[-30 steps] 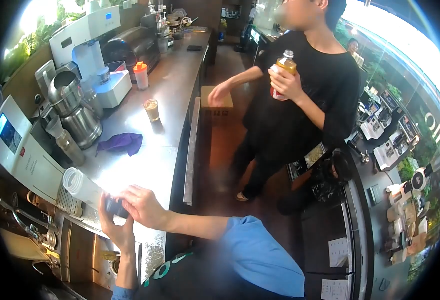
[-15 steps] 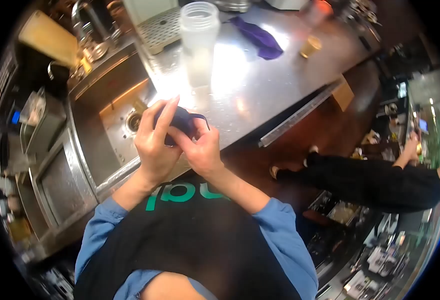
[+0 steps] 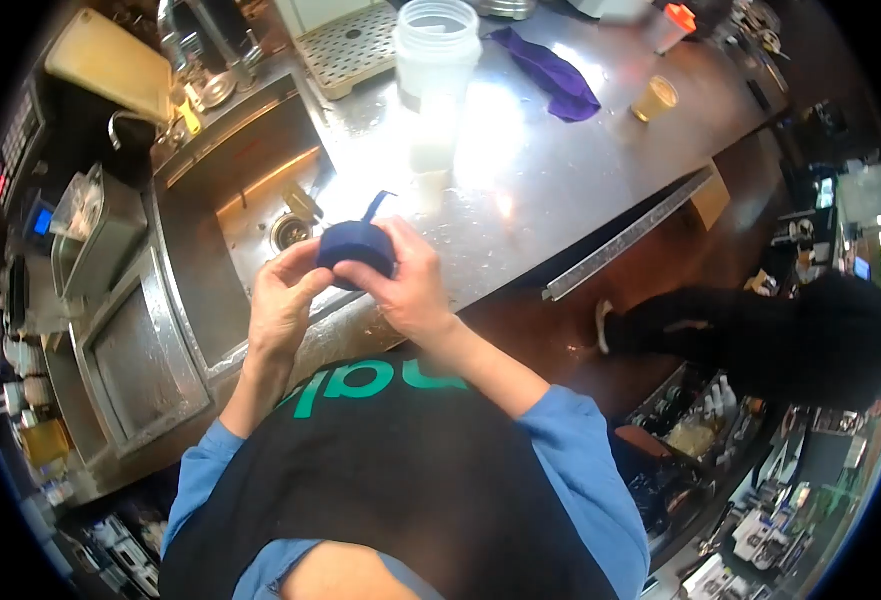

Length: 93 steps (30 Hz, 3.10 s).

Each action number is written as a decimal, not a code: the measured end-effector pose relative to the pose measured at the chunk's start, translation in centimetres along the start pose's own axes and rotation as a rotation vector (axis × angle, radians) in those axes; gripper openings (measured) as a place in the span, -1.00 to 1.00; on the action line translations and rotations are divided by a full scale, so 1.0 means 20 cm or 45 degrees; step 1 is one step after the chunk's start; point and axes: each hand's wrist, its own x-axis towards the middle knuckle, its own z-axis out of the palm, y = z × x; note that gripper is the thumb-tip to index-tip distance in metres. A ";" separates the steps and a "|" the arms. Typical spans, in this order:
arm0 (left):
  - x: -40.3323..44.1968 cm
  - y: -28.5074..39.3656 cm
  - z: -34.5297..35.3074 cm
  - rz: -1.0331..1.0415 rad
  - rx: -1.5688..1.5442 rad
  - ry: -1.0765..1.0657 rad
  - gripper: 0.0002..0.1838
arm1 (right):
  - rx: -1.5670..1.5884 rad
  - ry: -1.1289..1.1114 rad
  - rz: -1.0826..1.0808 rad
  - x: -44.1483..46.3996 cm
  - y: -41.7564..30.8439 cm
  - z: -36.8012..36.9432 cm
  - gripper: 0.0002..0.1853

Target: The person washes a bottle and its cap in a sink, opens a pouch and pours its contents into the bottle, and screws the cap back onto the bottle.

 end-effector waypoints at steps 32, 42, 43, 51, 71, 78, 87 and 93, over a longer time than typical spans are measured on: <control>1.57 0.22 -0.19 0.311 1.444 0.671 -0.24 | -0.105 0.489 0.319 -0.03 0.10 -0.42 -0.48; 0.13 0.72 -1.25 1.035 1.519 1.485 -0.80 | -0.289 -0.108 0.307 0.00 0.05 -0.13 -0.73; 0.06 0.79 -1.49 1.049 1.723 1.577 -0.79 | -0.269 -0.165 0.319 -0.02 0.03 -0.04 -0.78; 0.11 1.16 -2.12 0.791 2.903 0.784 -0.18 | -0.181 -0.328 0.473 -0.33 0.01 0.70 -0.84; 0.16 1.23 -2.35 1.126 2.377 0.577 -0.88 | -0.378 -0.252 0.540 -0.32 -0.08 1.09 -0.85; -0.01 1.15 -2.29 1.170 2.304 0.572 -0.94 | -0.781 -0.526 -0.443 0.26 -0.23 1.42 -0.51; -0.09 0.98 -2.32 1.160 1.899 0.859 -0.92 | -0.706 -1.443 -0.340 1.31 -0.01 2.37 -0.23; -0.04 0.98 -2.36 1.226 1.892 0.896 -0.92 | -0.678 -1.538 -0.143 1.35 0.14 2.47 -0.62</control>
